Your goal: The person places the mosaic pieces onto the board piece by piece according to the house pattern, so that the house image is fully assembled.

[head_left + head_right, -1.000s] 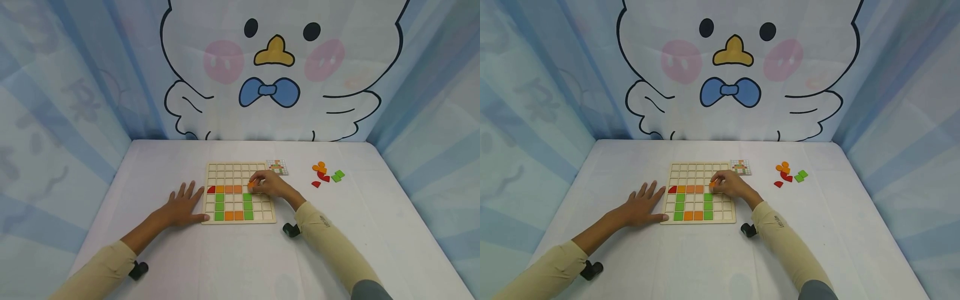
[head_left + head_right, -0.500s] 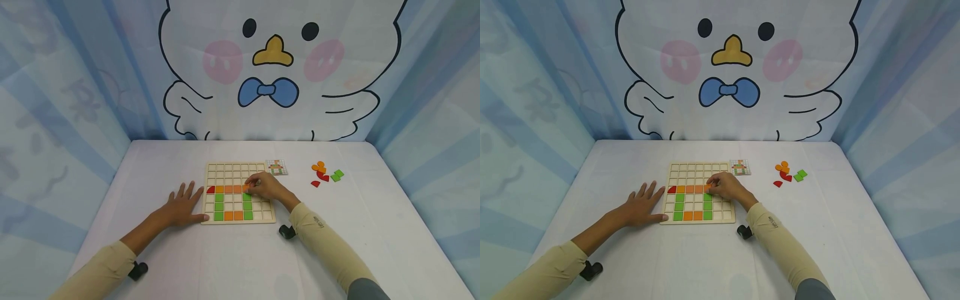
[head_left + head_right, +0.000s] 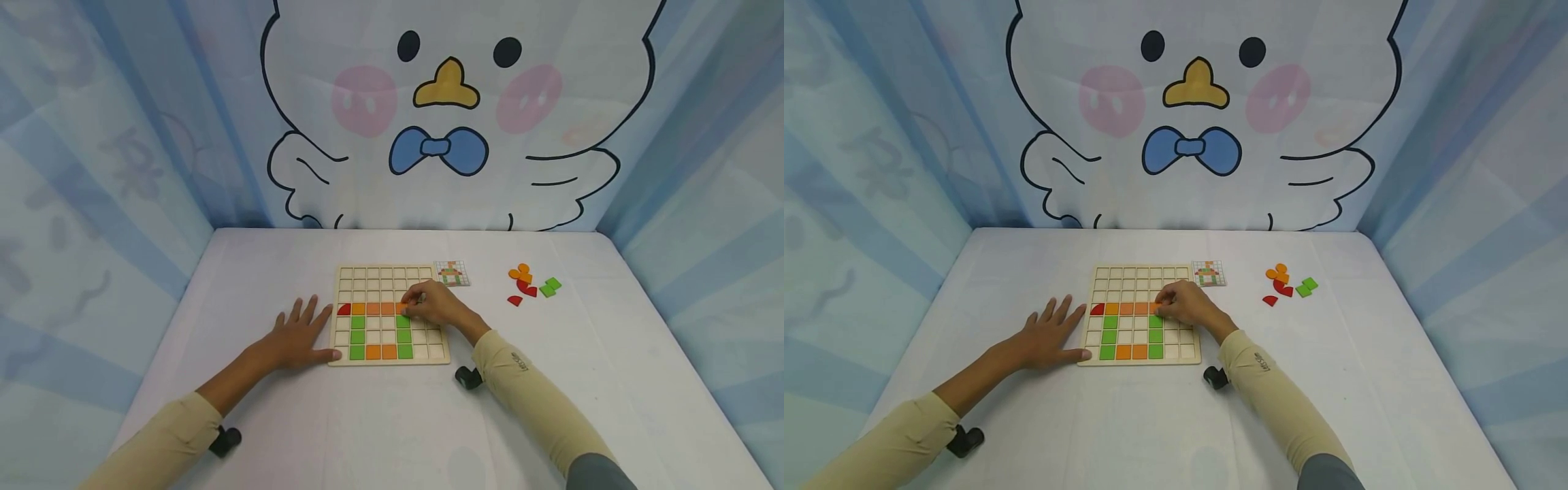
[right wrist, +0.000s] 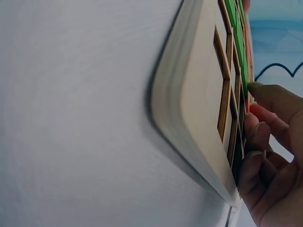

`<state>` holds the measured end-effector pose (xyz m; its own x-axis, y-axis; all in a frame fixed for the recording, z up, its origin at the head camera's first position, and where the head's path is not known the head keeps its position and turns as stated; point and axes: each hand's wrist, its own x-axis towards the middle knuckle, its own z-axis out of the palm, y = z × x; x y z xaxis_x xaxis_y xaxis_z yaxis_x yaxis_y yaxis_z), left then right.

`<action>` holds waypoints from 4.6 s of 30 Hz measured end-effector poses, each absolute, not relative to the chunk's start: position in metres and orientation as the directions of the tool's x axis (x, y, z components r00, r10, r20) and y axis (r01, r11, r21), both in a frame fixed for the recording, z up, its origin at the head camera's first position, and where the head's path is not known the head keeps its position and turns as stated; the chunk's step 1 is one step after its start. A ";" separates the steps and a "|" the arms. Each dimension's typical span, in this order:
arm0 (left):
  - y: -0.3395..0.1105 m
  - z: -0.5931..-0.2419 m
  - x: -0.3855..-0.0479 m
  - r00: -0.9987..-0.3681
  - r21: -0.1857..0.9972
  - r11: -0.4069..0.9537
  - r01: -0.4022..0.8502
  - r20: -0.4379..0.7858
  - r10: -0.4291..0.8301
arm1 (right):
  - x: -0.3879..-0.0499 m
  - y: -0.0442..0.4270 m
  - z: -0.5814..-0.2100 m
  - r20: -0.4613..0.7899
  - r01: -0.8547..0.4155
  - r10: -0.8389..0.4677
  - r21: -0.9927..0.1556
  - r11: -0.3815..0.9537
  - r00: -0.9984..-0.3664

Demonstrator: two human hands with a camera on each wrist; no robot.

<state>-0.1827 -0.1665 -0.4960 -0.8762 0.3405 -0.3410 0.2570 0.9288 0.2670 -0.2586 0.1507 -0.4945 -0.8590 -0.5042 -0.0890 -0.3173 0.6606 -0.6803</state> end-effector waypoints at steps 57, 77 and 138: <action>-0.167 -0.499 -0.183 -0.880 0.257 0.925 0.279 -0.316 0.354 | -0.232 0.341 -0.492 -0.147 0.061 -0.013 -0.492 0.868 -0.989; -0.167 -0.500 -0.184 -0.882 0.250 0.927 0.280 -0.314 0.351 | -0.235 0.334 -0.490 -0.168 -0.021 -0.132 -0.542 0.840 -0.977; -0.166 -0.498 -0.184 -0.879 0.253 0.930 0.267 -0.333 0.342 | -0.245 0.164 -0.494 -0.084 -0.231 -0.379 -0.667 0.709 -0.922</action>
